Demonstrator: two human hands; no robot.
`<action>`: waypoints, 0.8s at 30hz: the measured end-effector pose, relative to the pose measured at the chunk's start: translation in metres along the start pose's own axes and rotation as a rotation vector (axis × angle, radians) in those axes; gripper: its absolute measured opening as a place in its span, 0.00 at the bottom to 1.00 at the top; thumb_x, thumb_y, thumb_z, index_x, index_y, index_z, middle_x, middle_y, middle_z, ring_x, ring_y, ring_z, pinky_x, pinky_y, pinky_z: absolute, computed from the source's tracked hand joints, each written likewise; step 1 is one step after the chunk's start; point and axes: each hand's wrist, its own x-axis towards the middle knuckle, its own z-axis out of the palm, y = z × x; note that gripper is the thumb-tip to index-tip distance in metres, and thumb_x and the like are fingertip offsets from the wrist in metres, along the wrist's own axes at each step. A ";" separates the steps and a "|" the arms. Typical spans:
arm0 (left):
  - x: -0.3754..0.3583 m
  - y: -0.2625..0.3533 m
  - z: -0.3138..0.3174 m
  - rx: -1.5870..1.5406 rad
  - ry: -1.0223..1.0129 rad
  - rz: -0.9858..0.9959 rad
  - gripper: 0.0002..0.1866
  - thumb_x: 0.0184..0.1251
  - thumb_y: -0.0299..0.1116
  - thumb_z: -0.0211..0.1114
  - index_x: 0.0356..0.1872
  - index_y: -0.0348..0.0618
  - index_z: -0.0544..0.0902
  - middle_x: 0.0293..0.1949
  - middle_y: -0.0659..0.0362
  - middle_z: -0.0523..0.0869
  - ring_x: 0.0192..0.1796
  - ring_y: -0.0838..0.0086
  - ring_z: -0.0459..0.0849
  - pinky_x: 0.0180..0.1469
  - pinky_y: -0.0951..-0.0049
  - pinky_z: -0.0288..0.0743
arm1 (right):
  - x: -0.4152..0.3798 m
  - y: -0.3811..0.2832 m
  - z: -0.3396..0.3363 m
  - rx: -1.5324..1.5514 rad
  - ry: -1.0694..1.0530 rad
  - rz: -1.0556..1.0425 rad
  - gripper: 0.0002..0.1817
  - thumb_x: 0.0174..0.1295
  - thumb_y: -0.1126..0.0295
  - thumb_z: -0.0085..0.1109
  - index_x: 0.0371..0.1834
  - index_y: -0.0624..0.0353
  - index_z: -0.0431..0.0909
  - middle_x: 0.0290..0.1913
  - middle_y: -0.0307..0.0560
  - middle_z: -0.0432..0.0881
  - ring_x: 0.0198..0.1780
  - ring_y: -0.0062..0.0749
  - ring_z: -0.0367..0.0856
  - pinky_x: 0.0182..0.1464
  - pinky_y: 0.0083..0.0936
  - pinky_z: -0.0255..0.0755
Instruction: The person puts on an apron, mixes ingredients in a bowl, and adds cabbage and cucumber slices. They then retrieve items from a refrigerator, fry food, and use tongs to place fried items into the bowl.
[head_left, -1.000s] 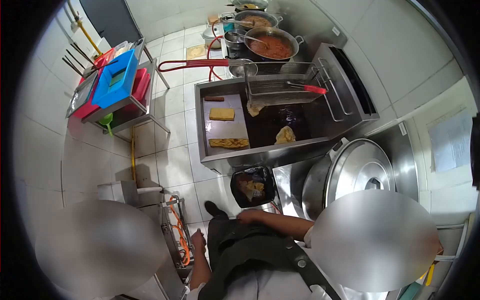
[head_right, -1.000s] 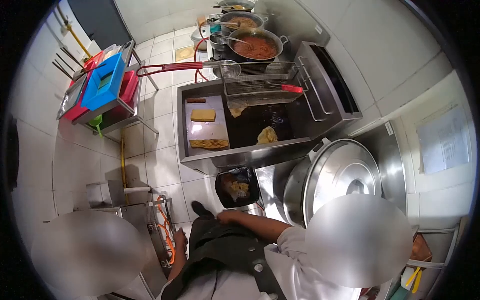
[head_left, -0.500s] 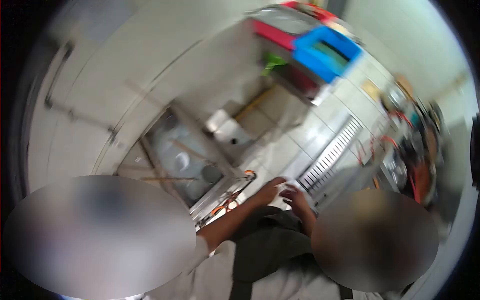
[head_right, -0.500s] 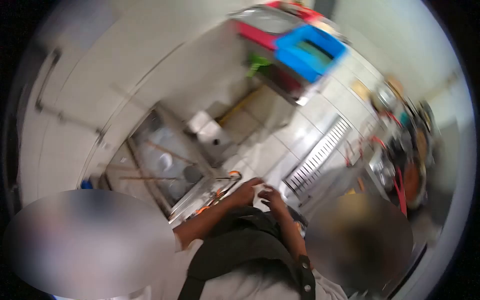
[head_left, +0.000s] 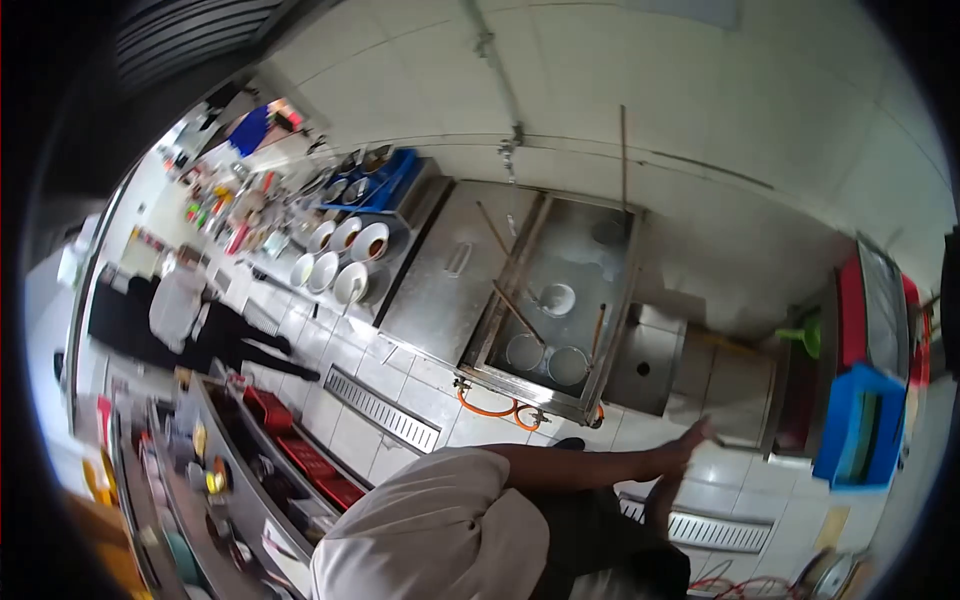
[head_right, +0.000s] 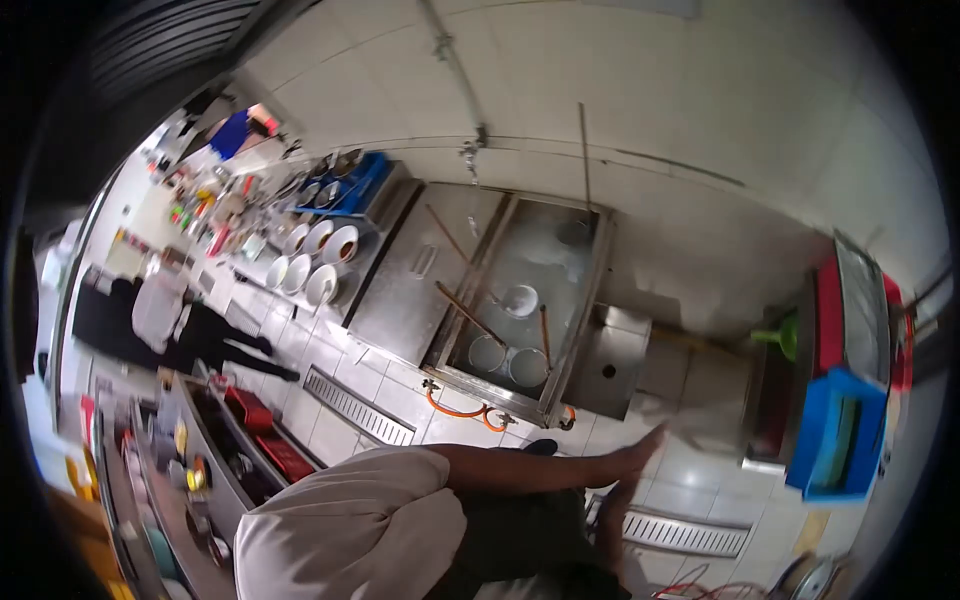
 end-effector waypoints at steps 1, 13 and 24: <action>-0.006 0.010 -0.013 -0.148 0.146 -0.094 0.37 0.70 0.52 0.51 0.72 0.45 0.49 0.68 0.55 0.59 0.68 0.68 0.59 0.66 0.68 0.56 | -0.007 -0.123 0.082 -0.246 -0.201 -0.219 0.40 0.71 0.47 0.35 0.73 0.67 0.39 0.75 0.59 0.45 0.74 0.43 0.48 0.72 0.31 0.42; -0.245 -0.025 -0.162 -0.325 0.481 -0.040 0.17 0.62 0.50 0.62 0.32 0.45 0.78 0.15 0.69 0.66 0.14 0.85 0.62 0.16 0.79 0.52 | 0.011 -0.139 0.240 -0.754 -1.162 0.273 0.10 0.55 0.70 0.66 0.25 0.62 0.75 0.18 0.35 0.73 0.20 0.16 0.69 0.22 0.19 0.61; -0.554 -0.044 -0.318 -1.158 0.521 1.030 0.29 0.69 0.64 0.43 0.56 0.52 0.73 0.46 0.65 0.80 0.44 0.77 0.79 0.44 0.74 0.71 | -0.183 -0.012 0.655 -0.653 -1.749 -0.828 0.28 0.62 0.53 0.56 0.58 0.62 0.70 0.57 0.56 0.71 0.58 0.45 0.71 0.54 0.35 0.67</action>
